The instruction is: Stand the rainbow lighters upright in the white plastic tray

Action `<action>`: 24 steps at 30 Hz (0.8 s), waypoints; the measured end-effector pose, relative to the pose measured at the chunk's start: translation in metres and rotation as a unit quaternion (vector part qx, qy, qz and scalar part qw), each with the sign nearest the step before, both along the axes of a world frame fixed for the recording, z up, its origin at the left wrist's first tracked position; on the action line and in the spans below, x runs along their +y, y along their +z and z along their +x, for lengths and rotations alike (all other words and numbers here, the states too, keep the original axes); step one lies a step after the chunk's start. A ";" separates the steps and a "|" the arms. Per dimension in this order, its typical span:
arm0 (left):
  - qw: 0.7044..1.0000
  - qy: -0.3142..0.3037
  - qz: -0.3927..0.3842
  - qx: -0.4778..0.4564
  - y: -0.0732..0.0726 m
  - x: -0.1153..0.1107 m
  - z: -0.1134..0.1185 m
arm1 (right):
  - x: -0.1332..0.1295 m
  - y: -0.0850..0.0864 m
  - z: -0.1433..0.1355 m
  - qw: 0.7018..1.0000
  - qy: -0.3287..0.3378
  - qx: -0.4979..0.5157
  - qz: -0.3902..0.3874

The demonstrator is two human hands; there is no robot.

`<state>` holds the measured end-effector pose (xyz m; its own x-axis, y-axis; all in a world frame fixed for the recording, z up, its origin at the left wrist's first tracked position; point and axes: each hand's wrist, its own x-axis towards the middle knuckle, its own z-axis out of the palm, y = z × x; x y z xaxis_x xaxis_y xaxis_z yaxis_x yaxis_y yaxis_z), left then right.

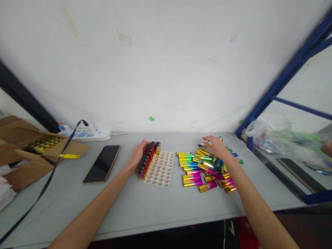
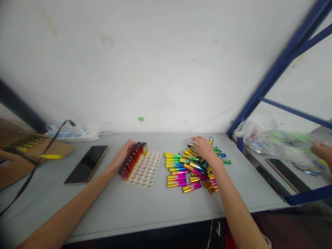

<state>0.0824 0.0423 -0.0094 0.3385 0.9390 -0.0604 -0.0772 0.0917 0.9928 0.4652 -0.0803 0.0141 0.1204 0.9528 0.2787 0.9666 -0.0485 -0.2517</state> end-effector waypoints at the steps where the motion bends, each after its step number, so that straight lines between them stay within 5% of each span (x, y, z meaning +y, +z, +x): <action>1: 1.000 0.001 0.001 -0.001 0.000 0.000 0.000 | 0.003 -0.001 0.008 1.000 0.014 -0.007 -0.022; 9: 1.000 0.014 -0.004 -0.003 -0.003 0.001 0.000 | 0.020 -0.004 0.008 0.997 0.046 0.016 -0.056; 13: 1.000 0.023 0.003 -0.003 -0.004 0.002 0.001 | 0.022 0.005 -0.021 0.982 0.052 0.180 0.001; 16: 1.000 0.017 0.014 -0.003 -0.005 0.002 0.000 | 0.019 0.016 -0.059 0.917 0.118 0.380 0.037; 19: 1.000 0.005 0.013 -0.004 -0.005 0.002 0.000 | 0.015 0.023 -0.102 0.812 0.162 0.561 0.007; 24: 1.000 0.012 0.011 -0.005 -0.005 0.001 0.000 | 0.018 0.017 -0.163 0.679 0.174 0.712 -0.031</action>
